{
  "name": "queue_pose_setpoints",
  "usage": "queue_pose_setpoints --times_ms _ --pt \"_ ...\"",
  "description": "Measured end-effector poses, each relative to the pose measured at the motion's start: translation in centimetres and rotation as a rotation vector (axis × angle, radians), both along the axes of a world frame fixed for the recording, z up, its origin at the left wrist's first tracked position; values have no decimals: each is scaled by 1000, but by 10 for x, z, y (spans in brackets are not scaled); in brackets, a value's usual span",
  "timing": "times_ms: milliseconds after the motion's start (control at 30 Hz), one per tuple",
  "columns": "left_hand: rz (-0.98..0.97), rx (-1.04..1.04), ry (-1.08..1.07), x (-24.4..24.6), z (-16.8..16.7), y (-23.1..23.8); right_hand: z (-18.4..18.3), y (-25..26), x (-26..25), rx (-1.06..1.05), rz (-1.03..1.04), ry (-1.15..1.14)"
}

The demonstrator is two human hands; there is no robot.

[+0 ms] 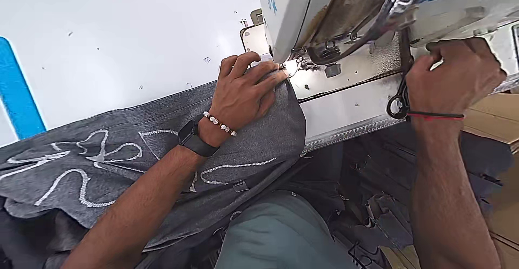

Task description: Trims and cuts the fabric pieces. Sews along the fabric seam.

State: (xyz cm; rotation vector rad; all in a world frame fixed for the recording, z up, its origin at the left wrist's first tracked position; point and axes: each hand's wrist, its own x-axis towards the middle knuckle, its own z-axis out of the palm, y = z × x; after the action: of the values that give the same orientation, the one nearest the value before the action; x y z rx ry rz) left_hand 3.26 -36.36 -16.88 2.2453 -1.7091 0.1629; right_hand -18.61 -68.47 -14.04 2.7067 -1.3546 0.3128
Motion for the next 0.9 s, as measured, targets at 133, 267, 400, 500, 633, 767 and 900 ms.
queue_pose_setpoints --times_ms 133,267,400,500,633,767,900 --pt "-55 -8 17 -2 -4 5 -11 14 -18 66 54 -138" --pt "-27 21 16 -3 -4 6 -2 60 -23 117 200 -364" --pt "28 14 1 -1 -2 1 1 137 12 619 373 -491" --pt "37 17 -9 1 -2 -1 -10 172 38 889 401 -487" --pt "-1 14 -7 1 -3 1 -14 188 56 672 379 -404" --pt "18 -17 -27 3 -5 -1 -27 205 64 327 429 -314" --pt "56 10 -37 8 -5 -2 -29 209 61 271 467 -268"
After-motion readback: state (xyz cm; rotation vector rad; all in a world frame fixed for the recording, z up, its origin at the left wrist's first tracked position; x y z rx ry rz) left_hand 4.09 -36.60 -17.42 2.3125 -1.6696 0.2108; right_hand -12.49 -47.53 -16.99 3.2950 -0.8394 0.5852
